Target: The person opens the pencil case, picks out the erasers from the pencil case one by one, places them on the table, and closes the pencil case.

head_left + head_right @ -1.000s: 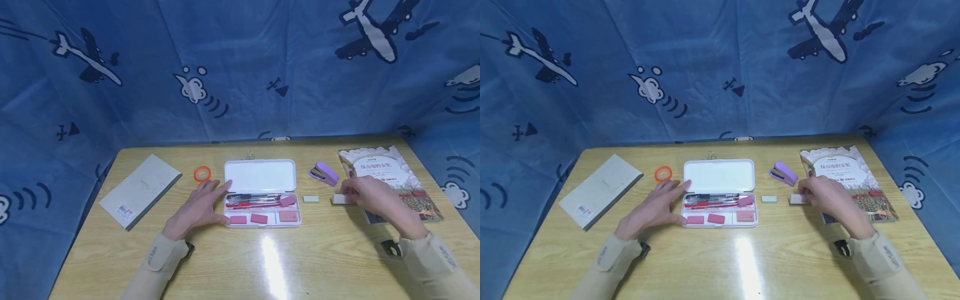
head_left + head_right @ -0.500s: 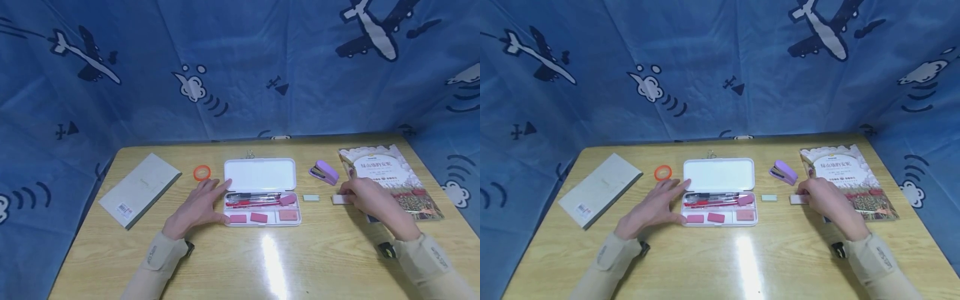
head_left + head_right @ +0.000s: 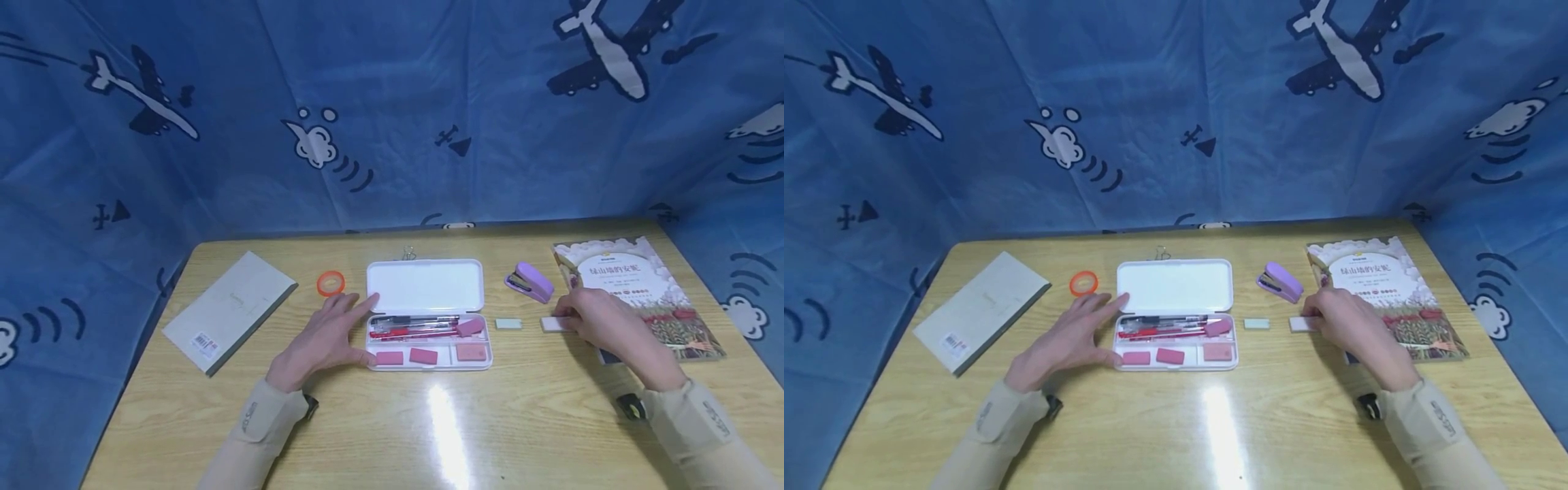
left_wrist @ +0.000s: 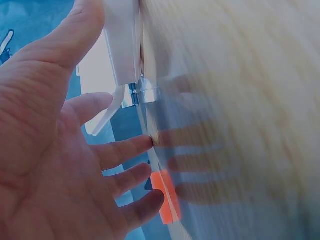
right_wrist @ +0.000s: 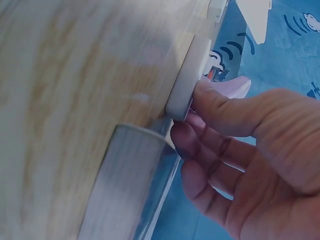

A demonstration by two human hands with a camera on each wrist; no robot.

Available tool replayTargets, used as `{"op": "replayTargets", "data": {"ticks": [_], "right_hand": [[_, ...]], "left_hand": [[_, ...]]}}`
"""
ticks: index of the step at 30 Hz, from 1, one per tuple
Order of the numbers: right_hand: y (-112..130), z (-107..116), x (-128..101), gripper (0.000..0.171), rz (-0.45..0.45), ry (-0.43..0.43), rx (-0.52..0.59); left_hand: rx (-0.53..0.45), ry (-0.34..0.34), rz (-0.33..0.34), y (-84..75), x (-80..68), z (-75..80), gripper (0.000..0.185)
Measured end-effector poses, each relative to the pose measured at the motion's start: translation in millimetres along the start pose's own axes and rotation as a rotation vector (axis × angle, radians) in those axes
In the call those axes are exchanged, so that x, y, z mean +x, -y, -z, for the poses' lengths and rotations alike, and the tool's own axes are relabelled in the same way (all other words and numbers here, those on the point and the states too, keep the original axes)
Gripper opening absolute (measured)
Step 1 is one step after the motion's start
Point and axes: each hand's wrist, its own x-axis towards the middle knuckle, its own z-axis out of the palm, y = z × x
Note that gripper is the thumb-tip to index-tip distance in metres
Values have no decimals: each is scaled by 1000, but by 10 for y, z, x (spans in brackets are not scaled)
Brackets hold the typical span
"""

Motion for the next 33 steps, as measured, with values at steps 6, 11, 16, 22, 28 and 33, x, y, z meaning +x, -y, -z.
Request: {"op": "replayTargets", "data": {"ticks": [6, 11, 16, 22, 28, 33], "right_hand": [[-25, 0, -18, 11, 6, 7, -12], [22, 17, -66, 14, 114, -116, -15], [254, 58, -25, 19, 292, -246, -10], [621, -3, 131, 27, 420, -282, -15], [914, -137, 280, 28, 488, -231, -5], [1060, -217, 323, 19, 464, -202, -27]], "left_hand": [[-2, 7, 7, -10, 5, 0, 116], [-7, 5, 2, -20, 0, 1, 116], [-9, 5, 6, -1, 4, 2, 116], [-14, 8, 15, 14, 4, -12, 117], [-15, 7, 17, 13, -3, -11, 117], [-16, 6, 18, 10, -4, -2, 116]]}}
